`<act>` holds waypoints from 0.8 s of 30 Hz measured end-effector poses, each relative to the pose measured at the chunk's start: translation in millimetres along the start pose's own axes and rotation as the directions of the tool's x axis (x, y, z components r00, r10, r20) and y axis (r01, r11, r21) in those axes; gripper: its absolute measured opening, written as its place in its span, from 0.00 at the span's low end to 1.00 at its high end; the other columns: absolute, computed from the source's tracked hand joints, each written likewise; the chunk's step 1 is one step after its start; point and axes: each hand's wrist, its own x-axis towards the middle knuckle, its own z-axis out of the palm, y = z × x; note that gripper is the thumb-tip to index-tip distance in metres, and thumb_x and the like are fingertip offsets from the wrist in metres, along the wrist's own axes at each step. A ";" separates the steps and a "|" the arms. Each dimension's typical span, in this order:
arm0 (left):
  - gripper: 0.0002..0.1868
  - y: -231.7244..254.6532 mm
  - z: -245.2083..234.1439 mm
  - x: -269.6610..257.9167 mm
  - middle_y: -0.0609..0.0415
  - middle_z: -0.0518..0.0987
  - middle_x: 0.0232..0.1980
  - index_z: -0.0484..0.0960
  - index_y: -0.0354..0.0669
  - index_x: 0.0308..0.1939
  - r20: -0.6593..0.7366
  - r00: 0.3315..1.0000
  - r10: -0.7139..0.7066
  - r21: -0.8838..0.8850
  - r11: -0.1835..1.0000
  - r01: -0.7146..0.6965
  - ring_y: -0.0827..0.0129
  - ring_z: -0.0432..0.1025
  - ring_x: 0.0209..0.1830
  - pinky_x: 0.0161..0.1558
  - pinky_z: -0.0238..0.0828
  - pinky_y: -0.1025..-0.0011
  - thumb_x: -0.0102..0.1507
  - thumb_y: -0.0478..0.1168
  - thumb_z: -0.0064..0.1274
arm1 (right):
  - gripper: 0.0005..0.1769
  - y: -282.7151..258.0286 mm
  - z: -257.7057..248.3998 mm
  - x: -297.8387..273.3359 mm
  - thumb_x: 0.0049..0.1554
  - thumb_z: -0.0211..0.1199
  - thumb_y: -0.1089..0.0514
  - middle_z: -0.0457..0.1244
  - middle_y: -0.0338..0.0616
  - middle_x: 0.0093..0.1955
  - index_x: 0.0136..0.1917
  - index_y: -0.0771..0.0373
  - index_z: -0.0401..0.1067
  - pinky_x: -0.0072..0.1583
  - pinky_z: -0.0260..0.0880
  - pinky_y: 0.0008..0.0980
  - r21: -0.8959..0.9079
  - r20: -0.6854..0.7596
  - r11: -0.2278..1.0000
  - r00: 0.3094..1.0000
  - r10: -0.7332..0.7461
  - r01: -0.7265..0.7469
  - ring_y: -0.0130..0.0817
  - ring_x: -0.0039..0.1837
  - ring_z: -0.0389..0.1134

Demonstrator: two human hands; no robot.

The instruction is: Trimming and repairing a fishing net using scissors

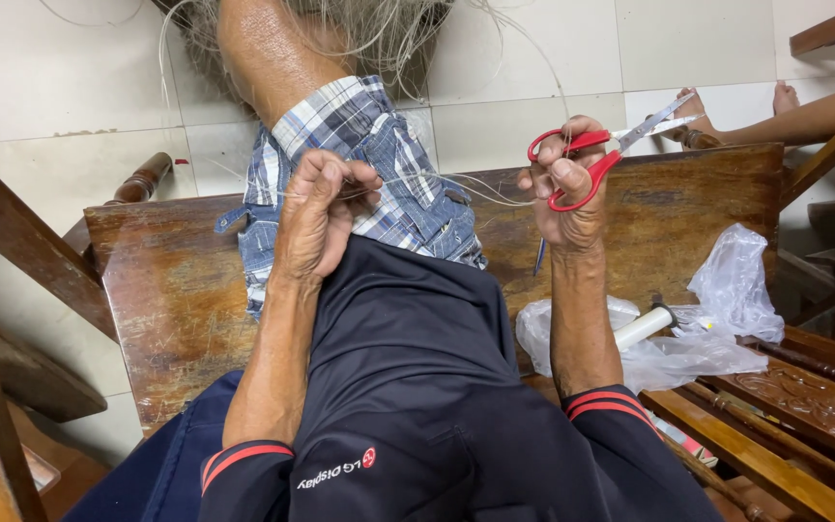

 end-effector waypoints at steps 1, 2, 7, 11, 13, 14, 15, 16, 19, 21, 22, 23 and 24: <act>0.11 -3.9 -3.7 2.6 0.45 0.91 0.56 0.80 0.47 0.55 -0.001 1.000 0.002 0.000 1.000 -0.002 0.58 0.90 0.59 0.62 0.90 0.61 0.82 0.49 0.59 | 0.30 0.5 0.7 -0.3 0.70 0.72 0.62 0.71 0.46 0.57 0.80 0.53 0.63 0.59 0.90 0.45 0.000 0.002 1.000 1.000 0.001 -0.001 0.27 0.40 0.73; 0.11 -7.7 -7.4 5.2 0.44 0.89 0.50 0.79 0.45 0.56 0.010 0.999 0.035 -0.037 0.999 -0.035 0.56 0.90 0.56 0.62 0.90 0.59 0.83 0.48 0.58 | 0.30 1.0 1.4 -0.5 0.70 0.72 0.62 0.71 0.46 0.56 0.80 0.53 0.63 0.58 0.90 0.45 0.005 0.000 1.000 1.000 0.004 -0.004 0.26 0.40 0.72; 0.11 -9.7 -4.2 3.7 0.49 0.80 0.38 0.76 0.43 0.56 0.034 0.996 0.078 -0.094 0.993 -0.075 0.60 0.86 0.42 0.55 0.90 0.59 0.85 0.46 0.56 | 0.30 0.7 0.2 1.0 0.69 0.73 0.62 0.71 0.45 0.56 0.79 0.53 0.63 0.57 0.90 0.44 -0.004 -0.005 1.000 1.000 0.011 -0.011 0.25 0.39 0.71; 0.11 -11.2 -5.7 4.1 0.56 0.74 0.33 0.76 0.45 0.55 -0.032 0.999 0.028 -0.041 0.999 -0.029 0.70 0.78 0.29 0.43 0.89 0.65 0.84 0.46 0.57 | 0.30 -8.8 -6.4 1.5 0.70 0.72 0.61 0.71 0.44 0.56 0.79 0.53 0.63 0.58 0.90 0.43 -0.032 -0.021 0.999 1.000 0.009 -0.010 0.23 0.38 0.68; 0.10 -12.5 -9.2 4.7 0.57 0.74 0.32 0.76 0.45 0.56 -0.058 0.998 0.019 -0.008 1.000 -0.019 0.72 0.77 0.27 0.39 0.88 0.68 0.84 0.46 0.57 | 0.29 -12.3 -9.5 1.8 0.70 0.72 0.61 0.71 0.44 0.56 0.79 0.53 0.63 0.57 0.90 0.42 -0.047 -0.017 0.999 1.000 -0.002 0.001 0.22 0.37 0.68; 0.10 -12.1 -9.9 4.3 0.57 0.74 0.32 0.77 0.45 0.55 -0.088 0.996 0.002 0.007 1.000 -0.002 0.73 0.76 0.25 0.36 0.86 0.69 0.84 0.46 0.58 | 0.30 -12.5 -11.1 1.7 0.70 0.72 0.61 0.71 0.44 0.56 0.79 0.53 0.63 0.57 0.90 0.42 -0.040 -0.017 0.999 1.000 -0.006 0.005 0.22 0.37 0.67; 0.11 -12.0 -10.5 4.1 0.57 0.75 0.32 0.77 0.44 0.55 -0.117 0.993 -0.015 0.023 1.000 0.017 0.74 0.76 0.23 0.34 0.84 0.71 0.84 0.46 0.58 | 0.30 -12.9 -13.0 1.4 0.70 0.72 0.61 0.71 0.45 0.57 0.79 0.52 0.63 0.58 0.90 0.42 -0.034 -0.018 0.999 1.000 -0.010 0.010 0.22 0.37 0.66; 0.11 -12.7 -11.0 3.9 0.57 0.75 0.32 0.77 0.44 0.55 -0.116 0.993 -0.015 0.022 1.000 0.017 0.74 0.76 0.23 0.34 0.84 0.71 0.84 0.46 0.58 | 0.30 -12.4 -12.0 1.1 0.70 0.72 0.61 0.71 0.45 0.57 0.79 0.52 0.63 0.58 0.90 0.42 -0.034 -0.018 0.999 1.000 -0.010 0.010 0.22 0.37 0.66; 0.11 -15.8 -16.2 3.1 0.56 0.76 0.31 0.79 0.44 0.54 -0.141 0.990 -0.031 0.029 0.999 0.036 0.74 0.75 0.21 0.30 0.84 0.69 0.82 0.45 0.61 | 0.29 -9.4 -7.9 0.8 0.70 0.72 0.61 0.71 0.43 0.56 0.78 0.52 0.63 0.57 0.90 0.41 -0.033 -0.020 0.999 1.000 -0.005 0.004 0.22 0.37 0.67; 0.10 -20.7 -23.1 3.5 0.55 0.76 0.30 0.81 0.42 0.55 -0.160 0.986 -0.054 0.062 0.996 0.064 0.76 0.72 0.18 0.27 0.79 0.72 0.82 0.44 0.63 | 0.29 -7.2 -4.5 0.4 0.70 0.73 0.61 0.71 0.43 0.55 0.78 0.52 0.64 0.57 0.90 0.41 -0.042 -0.028 0.999 1.000 0.004 -0.005 0.22 0.37 0.67; 0.10 -19.3 -21.1 1.4 0.55 0.76 0.30 0.81 0.42 0.55 -0.161 0.986 -0.054 0.062 0.996 0.065 0.76 0.72 0.18 0.27 0.79 0.72 0.82 0.44 0.63 | 0.29 -6.8 -3.0 1.0 0.70 0.73 0.61 0.71 0.43 0.55 0.78 0.52 0.64 0.57 0.90 0.41 -0.042 -0.029 0.999 1.000 0.004 -0.005 0.22 0.37 0.67; 0.10 -17.7 -19.3 -0.4 0.54 0.77 0.30 0.82 0.41 0.55 -0.162 0.985 -0.052 0.075 0.995 0.065 0.76 0.72 0.18 0.26 0.79 0.72 0.81 0.43 0.65 | 0.29 -6.1 -1.5 2.3 0.70 0.73 0.61 0.72 0.43 0.55 0.78 0.52 0.64 0.57 0.89 0.40 -0.050 -0.036 0.999 0.999 0.003 -0.005 0.23 0.37 0.67; 0.11 -15.9 -17.6 -2.2 0.54 0.77 0.30 0.83 0.40 0.56 -0.163 0.985 -0.049 0.089 0.994 0.064 0.76 0.72 0.17 0.25 0.78 0.73 0.80 0.42 0.66 | 0.29 -5.3 0.2 3.6 0.69 0.74 0.61 0.72 0.43 0.55 0.78 0.51 0.65 0.57 0.89 0.40 -0.058 -0.043 0.998 0.999 0.001 -0.004 0.23 0.37 0.68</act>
